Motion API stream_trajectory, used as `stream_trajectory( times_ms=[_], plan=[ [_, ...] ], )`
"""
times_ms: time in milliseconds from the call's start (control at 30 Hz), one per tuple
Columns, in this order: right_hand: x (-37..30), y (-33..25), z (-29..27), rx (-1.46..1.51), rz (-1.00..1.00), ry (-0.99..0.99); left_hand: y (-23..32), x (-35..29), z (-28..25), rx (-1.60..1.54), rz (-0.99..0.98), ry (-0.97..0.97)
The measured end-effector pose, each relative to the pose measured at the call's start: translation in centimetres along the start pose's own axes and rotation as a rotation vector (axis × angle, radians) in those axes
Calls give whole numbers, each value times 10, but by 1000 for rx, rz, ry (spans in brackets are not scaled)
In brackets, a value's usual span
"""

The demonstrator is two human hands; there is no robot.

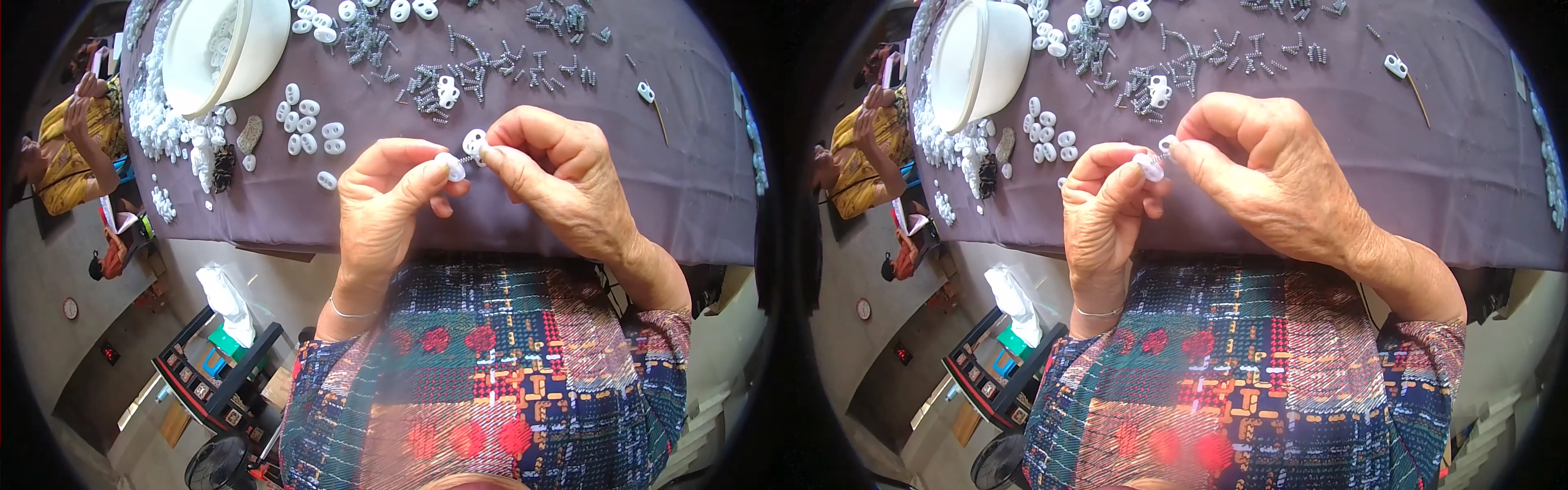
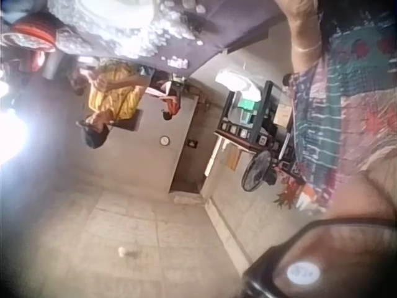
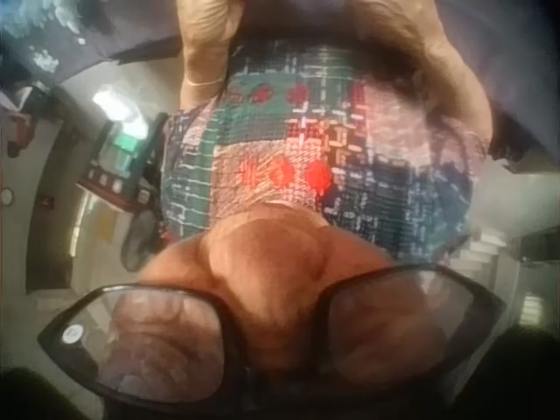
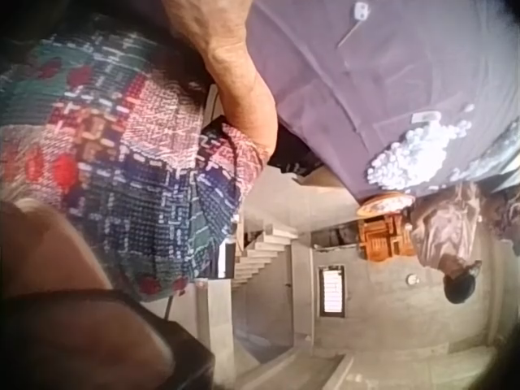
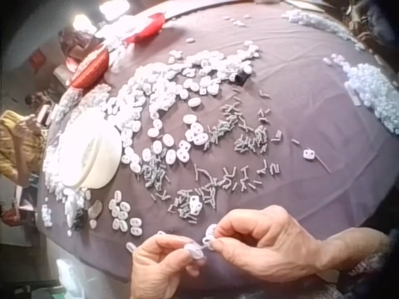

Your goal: The person assembles plastic cord locks by hand, inserting metal springs into the plastic components and pressing the pieces together on a table.

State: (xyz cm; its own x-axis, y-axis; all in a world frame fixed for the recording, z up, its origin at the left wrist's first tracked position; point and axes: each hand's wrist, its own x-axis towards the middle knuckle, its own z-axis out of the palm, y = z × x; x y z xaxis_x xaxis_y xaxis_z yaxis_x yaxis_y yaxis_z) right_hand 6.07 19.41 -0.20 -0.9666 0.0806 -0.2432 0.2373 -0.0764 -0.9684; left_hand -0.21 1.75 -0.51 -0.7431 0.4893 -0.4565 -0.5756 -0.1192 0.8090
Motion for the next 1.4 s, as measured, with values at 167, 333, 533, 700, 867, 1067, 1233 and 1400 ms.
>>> stream_trajectory(
  times_ms=[167, 333, 533, 700, 867, 1067, 1233, 1400],
  plan=[
    [0, 0, 0, 58, 30, -9, 3, 0, 3, 3, -25, 5],
    [-1, -1, 0, 68, 29, -11, 5, 0, 9, -34, -24, -42],
    [1, 1, 1, 39, 34, -16, 0, -1, 15, 159, 90, -46],
    [1, 3, 2, 30, 18, -2, -2, 1, 17, 279, 177, -7],
    [0, 3, 3, -38, -24, 9, -6, 1, 17, 410, 302, -10],
    [1, 5, 3, -91, -53, 15, -7, 1, 17, 474, 362, -15],
    [1, 4, 2, -77, -16, 19, -13, 5, 16, 558, 492, -16],
    [2, 6, 3, -60, -32, 32, -14, 7, 15, 604, 511, -29]
  ],
)
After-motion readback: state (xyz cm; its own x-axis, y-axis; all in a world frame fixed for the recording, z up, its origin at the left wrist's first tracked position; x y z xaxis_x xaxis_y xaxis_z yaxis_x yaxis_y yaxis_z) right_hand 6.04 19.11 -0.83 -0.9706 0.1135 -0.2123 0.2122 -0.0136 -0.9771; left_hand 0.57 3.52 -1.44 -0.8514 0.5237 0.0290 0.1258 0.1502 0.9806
